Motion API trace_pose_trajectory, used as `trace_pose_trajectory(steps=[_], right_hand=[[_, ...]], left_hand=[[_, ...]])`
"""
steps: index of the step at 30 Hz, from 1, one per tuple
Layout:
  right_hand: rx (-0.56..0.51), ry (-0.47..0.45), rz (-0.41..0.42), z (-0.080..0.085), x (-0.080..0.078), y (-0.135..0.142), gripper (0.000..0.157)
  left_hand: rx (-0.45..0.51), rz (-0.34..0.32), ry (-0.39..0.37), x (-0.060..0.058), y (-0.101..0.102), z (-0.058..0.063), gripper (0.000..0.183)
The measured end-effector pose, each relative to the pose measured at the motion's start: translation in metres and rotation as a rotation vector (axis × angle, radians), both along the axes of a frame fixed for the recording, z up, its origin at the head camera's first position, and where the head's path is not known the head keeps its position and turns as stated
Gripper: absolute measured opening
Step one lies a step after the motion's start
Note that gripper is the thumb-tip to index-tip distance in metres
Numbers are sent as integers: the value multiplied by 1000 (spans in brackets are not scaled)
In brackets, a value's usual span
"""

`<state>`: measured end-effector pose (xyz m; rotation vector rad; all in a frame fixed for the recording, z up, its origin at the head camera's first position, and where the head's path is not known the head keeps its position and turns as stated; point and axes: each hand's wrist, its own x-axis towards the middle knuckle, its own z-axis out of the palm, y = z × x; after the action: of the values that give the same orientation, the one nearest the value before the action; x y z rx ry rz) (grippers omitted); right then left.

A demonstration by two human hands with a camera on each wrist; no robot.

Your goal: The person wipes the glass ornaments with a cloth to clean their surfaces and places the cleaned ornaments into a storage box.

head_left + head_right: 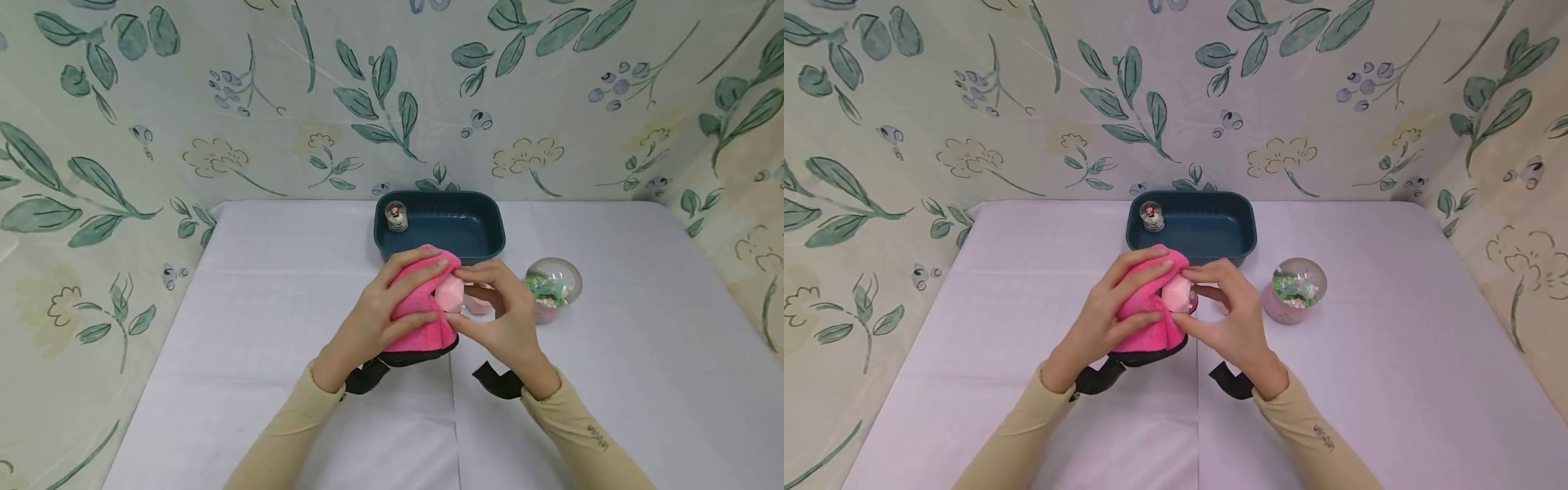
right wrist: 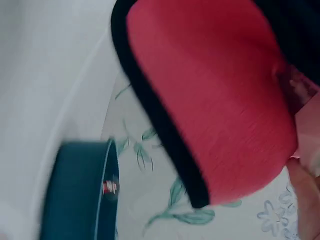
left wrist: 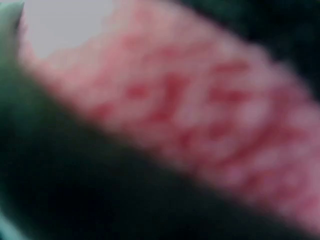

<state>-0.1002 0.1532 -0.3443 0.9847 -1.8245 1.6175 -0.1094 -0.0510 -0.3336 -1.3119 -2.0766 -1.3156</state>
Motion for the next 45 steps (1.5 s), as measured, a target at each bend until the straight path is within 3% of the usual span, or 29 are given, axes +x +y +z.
trace_pose_trajectory(steps=[6, 9, 12, 17, 20, 27, 30, 35, 38, 41, 45], right_hand=[[-40, -507, -30, 7, 9, 1, 31], [-8, -638, -55, 11, 12, -1, 25], [58, -611, -58, 13, 14, 0, 28], [148, -447, 20, 15, 12, 5, 52], [186, -356, 53, 14, 8, 8, 61], [185, -241, 43, 8, 5, 10, 57], [101, -334, 65, 4, 6, 9, 45], [-87, -708, 150, 3, 9, 4, 12], [-61, -761, 139, 4, 10, 4, 8], [62, -628, 84, 6, 11, 6, 20], [203, -329, 34, 8, 8, 9, 49]], left_hand=[[-61, 4, 72, 0, 0, 1, 54], [-78, 3, 77, 0, 0, -2, 56], [-45, -19, 40, -2, -1, -4, 59], [59, -46, -1, -7, -4, -4, 56], [69, -50, -1, -8, -5, -2, 55], [37, -77, -5, -5, -5, 2, 60], [16, -79, 7, -5, -4, 3, 62], [-68, -35, 91, -5, -1, 4, 57], [-82, -30, 90, -5, -2, 2, 58], [-28, -54, 40, -5, -3, 1, 60], [45, -78, 11, -7, -5, 4, 62]])
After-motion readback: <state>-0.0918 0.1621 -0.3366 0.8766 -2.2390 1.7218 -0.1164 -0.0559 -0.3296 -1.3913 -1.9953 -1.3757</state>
